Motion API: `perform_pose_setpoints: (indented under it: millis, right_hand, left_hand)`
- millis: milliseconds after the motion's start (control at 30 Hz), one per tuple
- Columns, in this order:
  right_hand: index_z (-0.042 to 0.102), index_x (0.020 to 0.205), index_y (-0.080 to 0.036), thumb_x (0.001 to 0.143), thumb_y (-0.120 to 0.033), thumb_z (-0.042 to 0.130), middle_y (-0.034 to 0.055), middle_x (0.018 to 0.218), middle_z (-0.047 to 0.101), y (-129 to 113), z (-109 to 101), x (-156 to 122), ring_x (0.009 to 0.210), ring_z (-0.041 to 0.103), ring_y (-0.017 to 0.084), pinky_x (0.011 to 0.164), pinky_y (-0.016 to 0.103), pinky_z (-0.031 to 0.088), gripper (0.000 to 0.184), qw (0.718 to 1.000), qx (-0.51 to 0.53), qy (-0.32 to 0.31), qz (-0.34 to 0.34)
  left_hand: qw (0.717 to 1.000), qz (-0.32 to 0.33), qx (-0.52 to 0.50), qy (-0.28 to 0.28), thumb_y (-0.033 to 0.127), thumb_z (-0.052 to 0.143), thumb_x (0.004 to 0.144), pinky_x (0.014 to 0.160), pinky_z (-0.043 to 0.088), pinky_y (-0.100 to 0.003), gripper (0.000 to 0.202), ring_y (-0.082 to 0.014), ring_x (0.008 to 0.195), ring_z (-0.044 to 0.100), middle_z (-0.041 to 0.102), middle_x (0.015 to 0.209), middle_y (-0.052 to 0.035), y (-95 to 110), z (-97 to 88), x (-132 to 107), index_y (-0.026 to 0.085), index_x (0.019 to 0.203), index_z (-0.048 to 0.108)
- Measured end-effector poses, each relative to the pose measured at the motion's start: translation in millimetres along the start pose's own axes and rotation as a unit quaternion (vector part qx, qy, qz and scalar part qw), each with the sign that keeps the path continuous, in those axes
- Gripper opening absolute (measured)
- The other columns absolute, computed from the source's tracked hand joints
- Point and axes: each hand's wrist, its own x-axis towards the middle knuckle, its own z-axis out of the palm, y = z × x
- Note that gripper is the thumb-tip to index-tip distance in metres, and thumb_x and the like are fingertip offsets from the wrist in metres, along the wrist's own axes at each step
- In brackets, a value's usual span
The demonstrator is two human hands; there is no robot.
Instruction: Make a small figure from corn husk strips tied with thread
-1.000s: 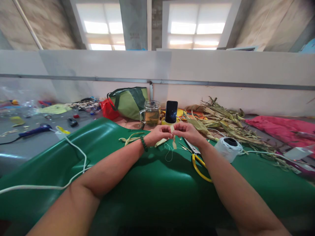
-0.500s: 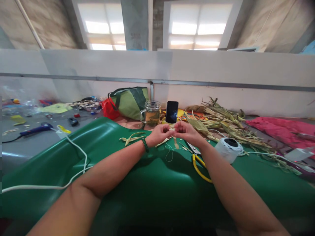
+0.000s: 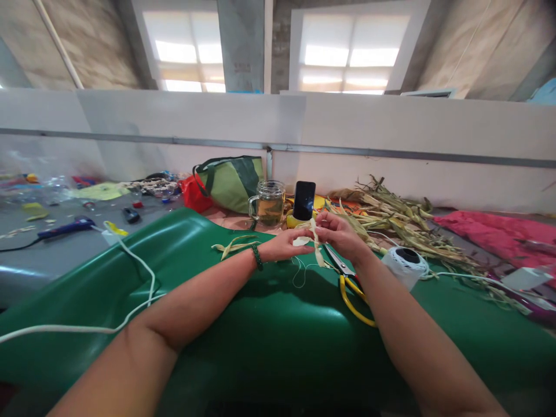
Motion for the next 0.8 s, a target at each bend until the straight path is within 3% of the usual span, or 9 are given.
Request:
perform_pose_setpoints:
  millis: [167, 300, 433, 567, 800]
  right_hand:
    - [0.05, 0.088, -0.021, 0.059, -0.038, 0.078, -0.0068, 0.06, 0.052, -2.0, -1.0, -2.8, 0.051, 0.047, 0.009, 0.05, 0.024, 0.036, 0.043, 1.0, 0.009, -0.015, 0.006]
    - [0.052, 0.09, -0.021, 0.057, -0.037, 0.08, -0.0056, 0.066, 0.055, -1.1, -4.0, -1.9, 0.053, 0.05, 0.009, 0.051, 0.023, 0.037, 0.046, 1.0, 0.016, -0.017, 0.006]
    - [0.054, 0.091, -0.02, 0.055, -0.035, 0.081, -0.0049, 0.067, 0.056, -1.2, -4.8, -0.5, 0.056, 0.052, 0.01, 0.053, 0.023, 0.038, 0.047, 1.0, 0.006, -0.027, 0.011]
    - [0.053, 0.09, -0.018, 0.057, -0.036, 0.08, -0.0028, 0.069, 0.058, 1.0, -5.5, 0.7, 0.058, 0.052, 0.01, 0.054, 0.023, 0.038, 0.046, 0.997, -0.042, -0.057, 0.019]
    - [0.054, 0.089, -0.017, 0.062, -0.034, 0.073, -0.0102, 0.051, 0.039, 12.2, -4.2, 5.2, 0.046, 0.034, 0.007, 0.045, 0.022, 0.021, 0.037, 0.985, -0.158, -0.071, 0.006]
  left_hand:
    - [0.998, -0.001, -0.06, -0.032, 0.038, 0.07, 0.074, 0.085, 0.041, -0.028, 0.026, -0.016, 0.089, 0.056, 0.064, 0.091, -0.0046, 1.0, 3.7, 0.8, 0.015, 0.084, 0.063]
    - [0.992, -0.009, -0.114, -0.054, 0.042, 0.07, 0.074, 0.081, 0.042, -0.028, 0.031, -0.0144, 0.084, 0.055, 0.062, 0.085, -0.0032, 4.5, 2.5, -0.2, 0.015, 0.087, 0.062]
    - [0.996, -0.037, -0.06, -0.048, 0.045, 0.067, 0.075, 0.069, 0.041, -0.024, 0.031, -0.011, 0.067, 0.051, 0.059, 0.068, -0.0004, 5.7, 0.1, -1.0, 0.013, 0.076, 0.064]
    - [0.998, -0.046, -0.027, -0.033, 0.044, 0.067, 0.074, 0.06, 0.039, -0.022, 0.031, -0.0095, 0.06, 0.049, 0.059, 0.064, 0.0006, 2.2, -2.1, -0.2, 0.013, 0.079, 0.067]
    - [0.996, -0.067, 0.033, -0.041, 0.036, 0.069, 0.07, 0.055, 0.037, -0.021, 0.023, -0.0085, 0.054, 0.048, 0.058, 0.057, 0.0021, -6.8, -0.8, 2.1, 0.013, 0.071, 0.068]
